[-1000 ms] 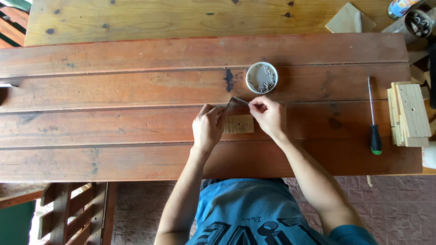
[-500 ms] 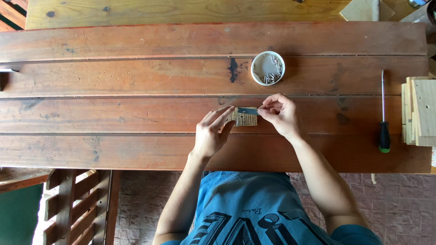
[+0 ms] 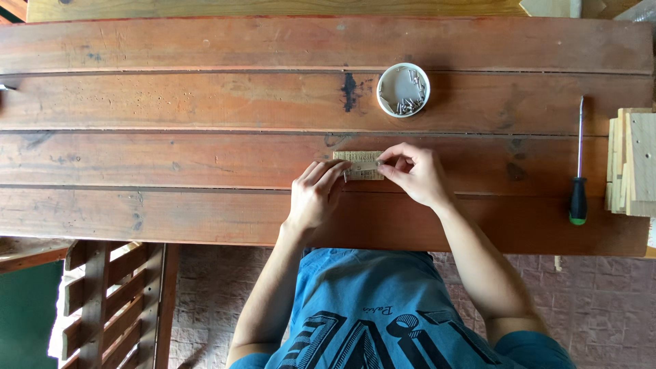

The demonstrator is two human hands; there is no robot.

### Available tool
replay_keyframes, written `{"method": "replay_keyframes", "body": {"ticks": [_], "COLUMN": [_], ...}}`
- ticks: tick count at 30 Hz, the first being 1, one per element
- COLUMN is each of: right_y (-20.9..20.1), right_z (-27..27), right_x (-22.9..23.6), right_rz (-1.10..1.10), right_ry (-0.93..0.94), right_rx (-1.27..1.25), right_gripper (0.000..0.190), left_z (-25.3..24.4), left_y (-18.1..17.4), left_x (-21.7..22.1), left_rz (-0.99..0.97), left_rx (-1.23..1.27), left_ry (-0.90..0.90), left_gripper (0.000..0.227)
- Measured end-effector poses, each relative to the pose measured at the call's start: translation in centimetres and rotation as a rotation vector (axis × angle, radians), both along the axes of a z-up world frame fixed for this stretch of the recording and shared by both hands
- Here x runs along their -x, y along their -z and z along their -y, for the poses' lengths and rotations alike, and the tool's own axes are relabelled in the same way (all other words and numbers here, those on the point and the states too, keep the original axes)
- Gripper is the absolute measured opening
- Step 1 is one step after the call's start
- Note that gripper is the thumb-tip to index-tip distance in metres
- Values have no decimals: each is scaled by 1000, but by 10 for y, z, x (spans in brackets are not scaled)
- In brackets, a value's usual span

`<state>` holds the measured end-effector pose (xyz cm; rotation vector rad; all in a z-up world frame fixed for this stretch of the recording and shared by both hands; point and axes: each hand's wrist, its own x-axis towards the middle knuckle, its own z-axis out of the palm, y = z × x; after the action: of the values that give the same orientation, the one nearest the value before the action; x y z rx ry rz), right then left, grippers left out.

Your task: The person assembles a small wooden structure by attaching a metal bracket to a small wooden block using screws and a screwdriver. They then attach a second wooden piece to the bracket, aligning pre-drilled holes and securing it with additional screws.

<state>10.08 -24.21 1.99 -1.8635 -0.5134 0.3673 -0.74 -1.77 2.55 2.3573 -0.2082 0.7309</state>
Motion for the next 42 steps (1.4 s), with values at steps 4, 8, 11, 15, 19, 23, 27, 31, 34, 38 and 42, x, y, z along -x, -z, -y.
{"method": "replay_keyframes", "body": {"ticks": [4, 8, 11, 15, 19, 23, 27, 31, 34, 38, 42], "right_y": [-14, -9, -11, -5, -3, -5, 1, -3, -6, -9, -10], "right_z": [-6, -4, -2, 1, 3, 2, 3, 2, 1, 3, 1], "right_x": [-1, 3, 3, 2, 4, 3, 2, 3, 2, 2, 2], "right_rz": [154, 294, 331, 372, 354, 356, 351, 351, 347, 311, 296], "right_ry": [-78, -111, -122, -109, -80, -70, -67, -64, -73, -87, -62], "right_rx": [47, 61, 56, 50, 41, 1, -7, 0, 7, -10, -46], "right_gripper": [25, 22, 19, 21, 21, 19, 19, 19, 19, 20, 19], "left_z": [0, 1, 2, 4, 5, 5, 5, 7, 7, 8, 8], "left_y": [6, 8, 7, 8, 7, 3, 5, 7, 7, 7, -8], "left_x": [-2, -1, -1, -2, -5, -7, -8, -9, -10, -11, -14], "left_rz": [-14, -28, -31, -45, -45, -47, -45, -33, -33, -15, -5], "left_rx": [-18, -32, -42, -49, -54, -60, -62, -72, -75, -57, -36], "left_ry": [-39, -53, -52, -45, -47, -38, -35, -46, -42, -24, -24], "left_gripper": [25, 26, 27, 27, 26, 23, 22, 22, 23, 21, 20]}}
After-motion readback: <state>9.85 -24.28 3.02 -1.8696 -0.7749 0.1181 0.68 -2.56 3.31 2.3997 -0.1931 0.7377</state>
